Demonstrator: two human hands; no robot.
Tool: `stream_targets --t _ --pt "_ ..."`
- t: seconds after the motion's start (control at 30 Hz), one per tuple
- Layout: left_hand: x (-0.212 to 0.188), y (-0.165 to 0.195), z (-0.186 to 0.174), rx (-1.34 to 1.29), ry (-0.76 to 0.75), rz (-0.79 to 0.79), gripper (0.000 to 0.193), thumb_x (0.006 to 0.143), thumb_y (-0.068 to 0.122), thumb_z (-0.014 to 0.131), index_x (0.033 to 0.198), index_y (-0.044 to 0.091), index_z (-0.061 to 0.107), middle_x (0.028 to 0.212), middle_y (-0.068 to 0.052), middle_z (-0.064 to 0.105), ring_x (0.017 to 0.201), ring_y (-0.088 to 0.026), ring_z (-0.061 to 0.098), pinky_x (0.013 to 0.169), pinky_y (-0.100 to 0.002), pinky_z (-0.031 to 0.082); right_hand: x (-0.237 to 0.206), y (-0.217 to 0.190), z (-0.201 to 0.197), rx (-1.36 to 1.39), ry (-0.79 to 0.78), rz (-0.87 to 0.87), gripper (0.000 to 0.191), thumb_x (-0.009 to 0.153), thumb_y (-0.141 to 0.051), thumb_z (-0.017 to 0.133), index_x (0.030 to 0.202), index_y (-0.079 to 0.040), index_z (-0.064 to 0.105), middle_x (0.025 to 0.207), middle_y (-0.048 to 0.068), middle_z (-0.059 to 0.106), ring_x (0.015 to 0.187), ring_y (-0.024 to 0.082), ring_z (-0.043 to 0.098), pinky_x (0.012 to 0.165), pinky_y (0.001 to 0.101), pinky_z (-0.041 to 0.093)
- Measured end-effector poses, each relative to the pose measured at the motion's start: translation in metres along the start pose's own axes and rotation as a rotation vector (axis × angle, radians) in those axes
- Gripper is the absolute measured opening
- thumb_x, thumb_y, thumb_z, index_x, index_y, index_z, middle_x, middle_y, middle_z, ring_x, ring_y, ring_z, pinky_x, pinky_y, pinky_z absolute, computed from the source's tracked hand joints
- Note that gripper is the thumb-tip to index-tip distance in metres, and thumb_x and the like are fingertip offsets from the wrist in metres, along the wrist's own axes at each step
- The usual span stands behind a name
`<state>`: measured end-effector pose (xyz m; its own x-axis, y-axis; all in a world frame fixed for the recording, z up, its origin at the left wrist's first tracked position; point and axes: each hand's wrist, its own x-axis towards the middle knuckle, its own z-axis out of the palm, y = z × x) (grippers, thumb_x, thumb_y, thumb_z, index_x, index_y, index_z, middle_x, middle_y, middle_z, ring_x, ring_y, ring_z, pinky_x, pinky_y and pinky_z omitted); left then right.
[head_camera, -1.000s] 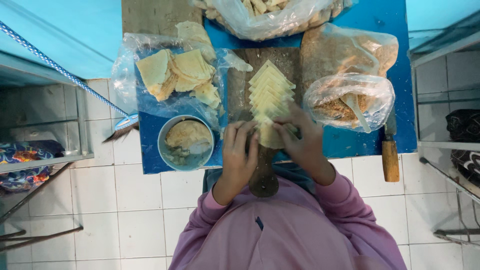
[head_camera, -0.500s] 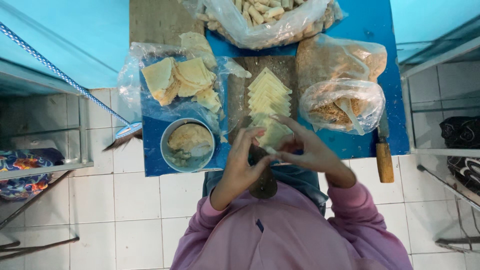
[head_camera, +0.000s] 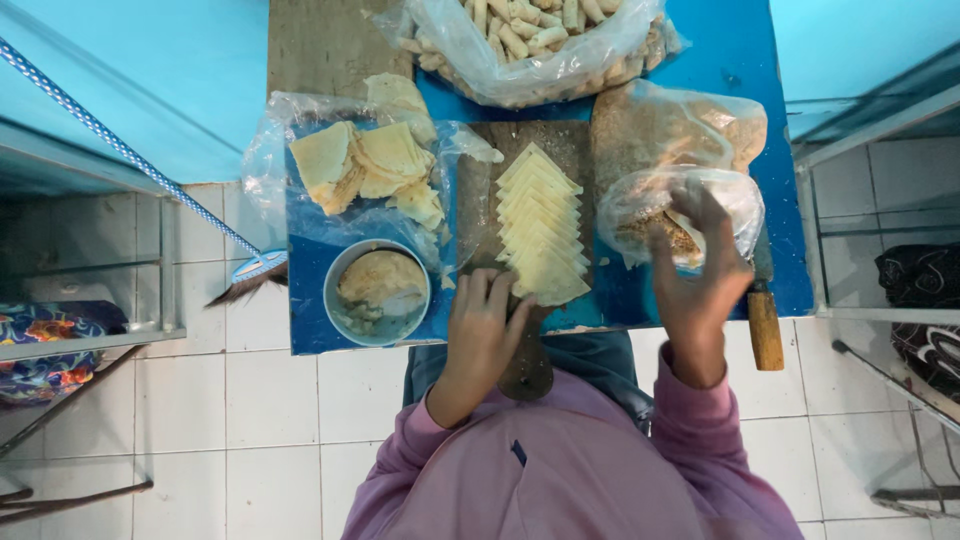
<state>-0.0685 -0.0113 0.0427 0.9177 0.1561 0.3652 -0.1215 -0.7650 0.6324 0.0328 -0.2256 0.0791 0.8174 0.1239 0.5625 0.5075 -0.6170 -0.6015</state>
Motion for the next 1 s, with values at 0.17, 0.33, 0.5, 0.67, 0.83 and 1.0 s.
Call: stream_targets --t 0.17,0.33,0.5,0.67,0.83,1.0 --pt "-0.005 0.0 0.006 0.034 -0.013 -0.02 0.026 0.089 0.014 0.076 0.11 0.003 0.066 0.103 -0.013 0.058 0.097 -0.036 0.055 0.082 -0.045 0.048 -0.024 0.026 -0.032 -0.43 0.061 0.091 0.044 0.086 -0.004 0.09 0.124 -0.003 0.068 0.109 0.01 0.075 0.096 0.028 0.066 0.085 0.0399 0.053" --pt "-0.003 0.004 0.008 0.051 -0.017 -0.028 0.017 0.092 0.011 0.074 0.105 0.003 0.065 0.104 -0.014 0.058 0.098 -0.036 0.055 0.084 -0.045 0.048 -0.032 0.047 -0.03 -0.468 -0.028 0.115 0.043 0.082 -0.009 0.091 0.118 -0.002 0.068 0.104 0.011 0.074 0.09 0.031 0.069 0.078 0.0398 0.054" --pt "0.001 0.01 0.006 0.04 0.038 -0.071 0.026 0.091 0.012 0.074 0.11 -0.002 0.063 0.107 -0.018 0.057 0.099 -0.039 0.055 0.085 -0.046 0.047 -0.032 0.054 -0.018 -0.249 0.041 0.241 0.037 0.091 0.004 0.081 0.125 0.001 0.067 0.107 0.014 0.076 0.089 0.026 0.075 0.076 0.0334 0.059" --pt "0.002 0.011 0.006 0.059 0.006 -0.074 0.021 0.092 0.011 0.072 0.106 -0.001 0.063 0.105 -0.018 0.057 0.1 -0.039 0.055 0.085 -0.046 0.046 -0.027 0.056 -0.005 0.035 0.166 0.179 0.033 0.1 0.011 0.074 0.13 0.006 0.059 0.115 0.018 0.075 0.106 0.022 0.076 0.091 0.0318 0.064" --pt "0.004 0.01 0.009 0.075 0.023 -0.071 0.023 0.093 0.011 0.071 0.109 -0.003 0.061 0.106 -0.018 0.057 0.101 -0.039 0.054 0.086 -0.046 0.046 -0.027 0.063 -0.001 0.107 0.178 0.183 0.028 0.11 0.012 0.065 0.136 0.008 0.053 0.12 0.02 0.077 0.104 0.022 0.078 0.089 0.0298 0.063" --pt "0.003 0.01 0.007 0.099 0.013 -0.055 0.018 0.092 0.01 0.07 0.105 -0.001 0.063 0.104 -0.018 0.058 0.1 -0.04 0.054 0.086 -0.046 0.046 -0.032 0.065 -0.006 0.116 0.191 0.191 0.035 0.11 0.012 0.062 0.143 0.007 0.052 0.118 0.02 0.077 0.101 0.023 0.078 0.09 0.03 0.063"
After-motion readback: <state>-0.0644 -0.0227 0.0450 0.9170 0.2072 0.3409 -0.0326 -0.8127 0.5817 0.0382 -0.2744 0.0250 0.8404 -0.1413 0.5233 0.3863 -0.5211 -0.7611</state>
